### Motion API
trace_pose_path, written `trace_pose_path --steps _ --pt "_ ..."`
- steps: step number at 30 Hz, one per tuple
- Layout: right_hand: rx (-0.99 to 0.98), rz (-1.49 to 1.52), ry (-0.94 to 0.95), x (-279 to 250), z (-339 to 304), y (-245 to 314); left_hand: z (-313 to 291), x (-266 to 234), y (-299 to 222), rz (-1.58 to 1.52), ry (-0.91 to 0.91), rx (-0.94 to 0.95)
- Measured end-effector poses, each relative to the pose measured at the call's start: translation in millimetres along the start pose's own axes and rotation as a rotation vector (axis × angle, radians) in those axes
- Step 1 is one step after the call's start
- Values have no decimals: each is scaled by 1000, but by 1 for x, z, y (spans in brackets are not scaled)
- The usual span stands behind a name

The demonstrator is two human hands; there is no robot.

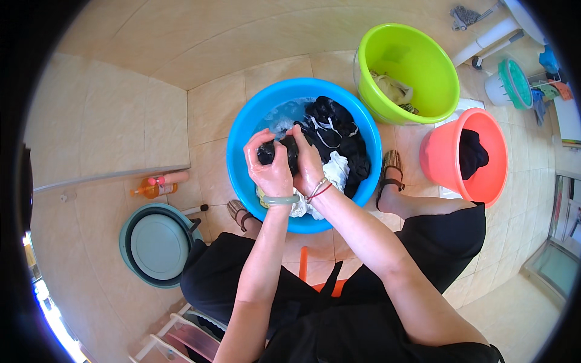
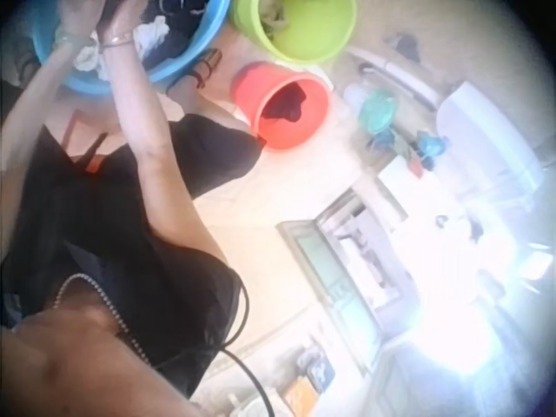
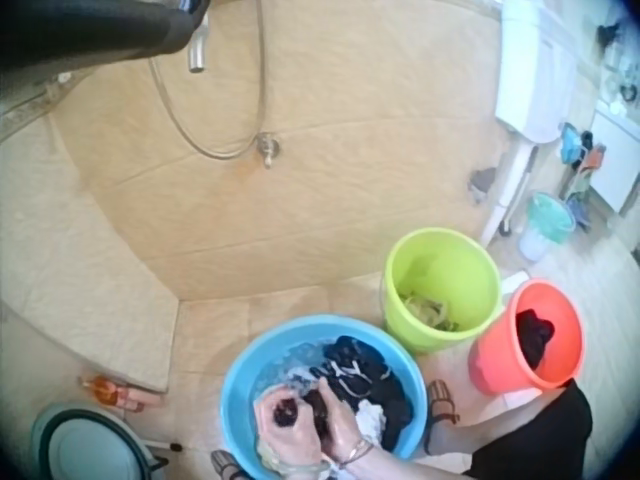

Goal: The person sits on a small stool in a bathroom and hand-washes clothes in a blue basin filled with soapy water. They scrub and rinse various garments, including a striped shirt and dark pants, by hand, occasionally transferring items to a green bucket.

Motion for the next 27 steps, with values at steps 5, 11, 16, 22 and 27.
trace_pose_path --steps 5,11,16,22,27 --pt "246 -77 265 42 -29 -11 3 4 -38 88 162 313" --pt "373 -14 418 26 -4 -13 -11 20 -69 92 357 638" --pt "256 -339 274 35 -28 -7 -17 12 -81 103 521 792" --pt "-251 -765 622 51 -45 16 -29 13 -89 43 671 889" --pt "-149 -826 614 35 -31 4 -34 13 -88 1 788 847"
Point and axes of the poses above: each hand's wrist, its own z-axis towards the middle knuckle, its own x-axis out of the palm, y = z × x, the point moved 9 cm from there along z, towards the middle knuckle, and after that the axes turned 13 degrees about -y, right-handed, at the moved point
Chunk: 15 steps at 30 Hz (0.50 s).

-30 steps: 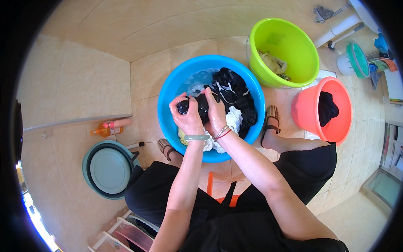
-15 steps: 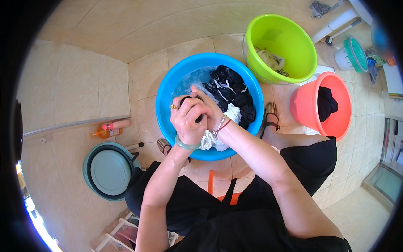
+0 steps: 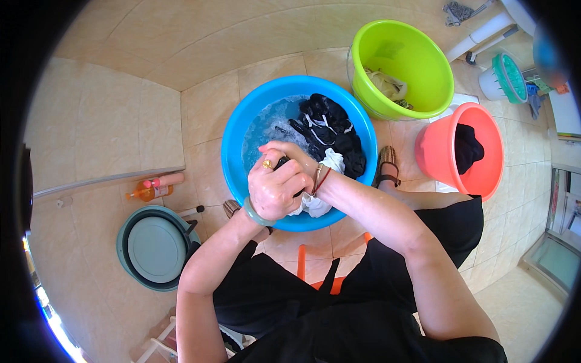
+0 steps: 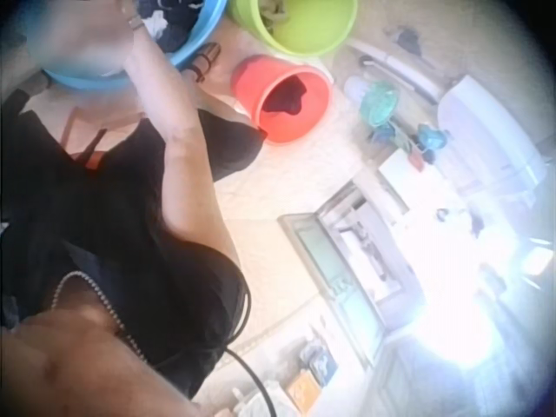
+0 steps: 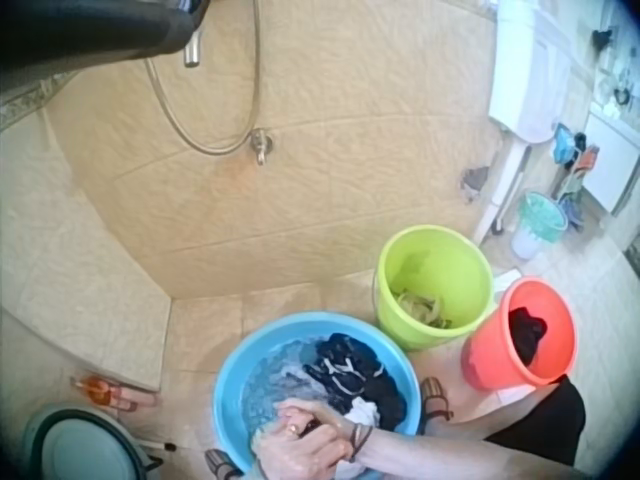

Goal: The person sits on a small stool in a bathroom and hand-washes clothes in a blue basin filled with soapy water. They scrub and rinse various garments, including a striped shirt and dark pants, by hand, occasionally transferring items to a green bucket.

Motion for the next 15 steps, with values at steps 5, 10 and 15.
trace_pose_path --steps 5,10,15 --pt "462 792 -218 -13 12 -40 -24 1 71 -94 -230 -375" --pt "380 651 -331 -55 26 -18 -89 23 137 -863 -340 -1500" --pt "265 -80 -441 -88 17 9 -105 32 156 -728 -323 -1612"
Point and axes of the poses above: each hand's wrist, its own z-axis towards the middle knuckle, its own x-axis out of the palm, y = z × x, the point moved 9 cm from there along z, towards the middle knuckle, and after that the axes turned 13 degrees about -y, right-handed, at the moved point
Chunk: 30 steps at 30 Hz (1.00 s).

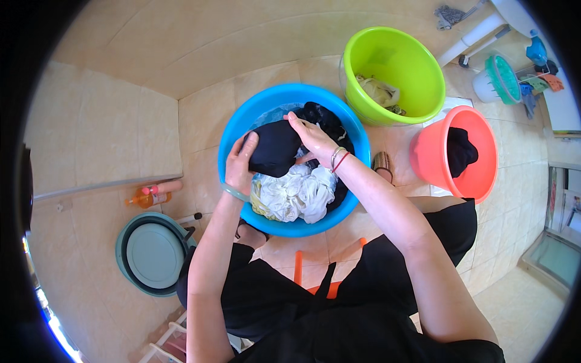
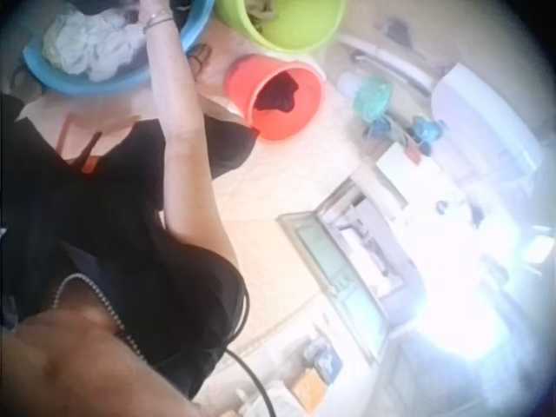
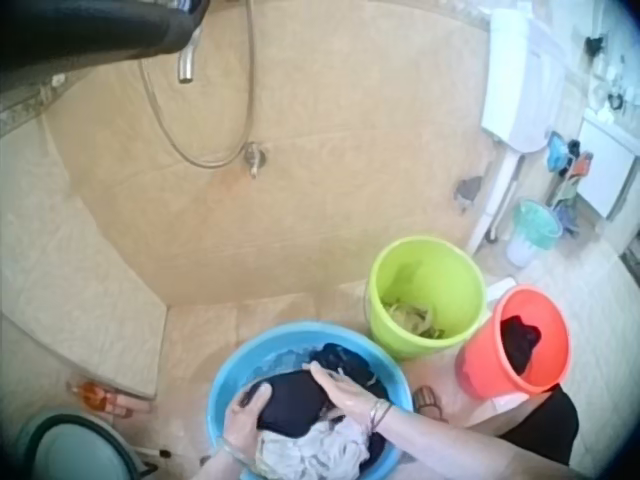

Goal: The person sits on a small stool in a bathroom and hand-washes clothes in a blue basin filled with soapy water. They scrub and rinse various garments, including a striped shirt and dark pants, by hand, occasionally transferring items to a green bucket.

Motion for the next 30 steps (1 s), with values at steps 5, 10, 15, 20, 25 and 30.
trace_pose_path --steps 5,10,15,20,25,30 --pt "11 311 -107 -39 12 18 -18 57 -15 -443 274 -213" --pt "-37 870 -199 -77 13 43 -46 145 -44 -259 452 -65" --pt "-24 1180 -158 -142 24 42 -28 228 -38 -228 482 -128" --pt "171 1271 -133 -176 34 16 -20 272 -22 -300 584 -146" --pt "214 1407 -149 -184 36 3 -10 268 -30 -300 680 -200" --pt "84 1077 -284 -175 32 -9 4 209 -22 23 640 -88"
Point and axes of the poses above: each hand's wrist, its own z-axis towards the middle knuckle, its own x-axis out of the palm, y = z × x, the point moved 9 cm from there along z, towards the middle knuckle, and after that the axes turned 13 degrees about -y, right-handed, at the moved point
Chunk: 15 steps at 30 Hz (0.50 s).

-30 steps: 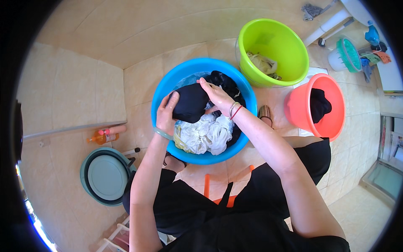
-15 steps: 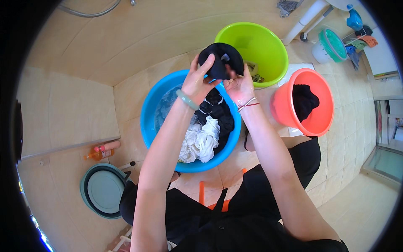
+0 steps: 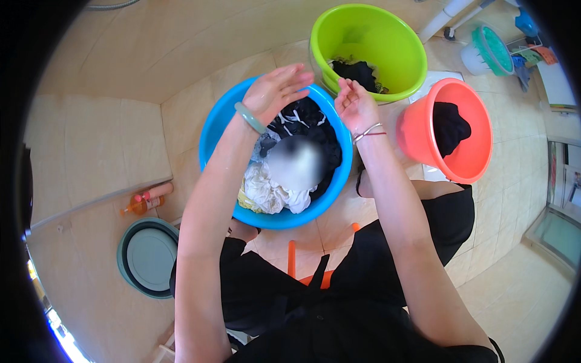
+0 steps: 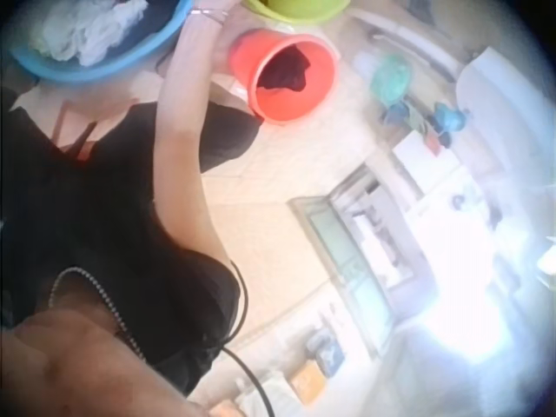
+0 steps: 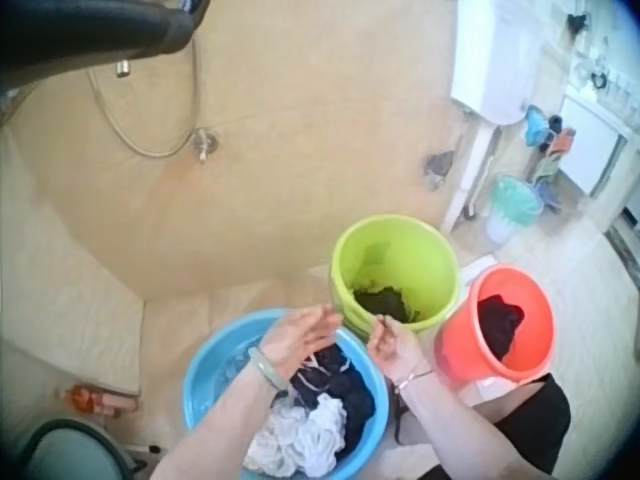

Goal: The person sits on a small stool in a bathroom and hand-washes clothes in a blue basin filled with soapy water. They scrub and rinse various garments, including a striped shirt and dark pants, by hand, occasionally transferring items to a green bucket.

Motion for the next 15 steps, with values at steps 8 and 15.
trace_pose_path --steps 8,15 --pt "-636 -1680 432 -23 -9 -157 -39 -165 104 534 -387 -119" --pt "-861 -2348 655 -79 -10 -207 -101 -238 231 1404 -307 -192"
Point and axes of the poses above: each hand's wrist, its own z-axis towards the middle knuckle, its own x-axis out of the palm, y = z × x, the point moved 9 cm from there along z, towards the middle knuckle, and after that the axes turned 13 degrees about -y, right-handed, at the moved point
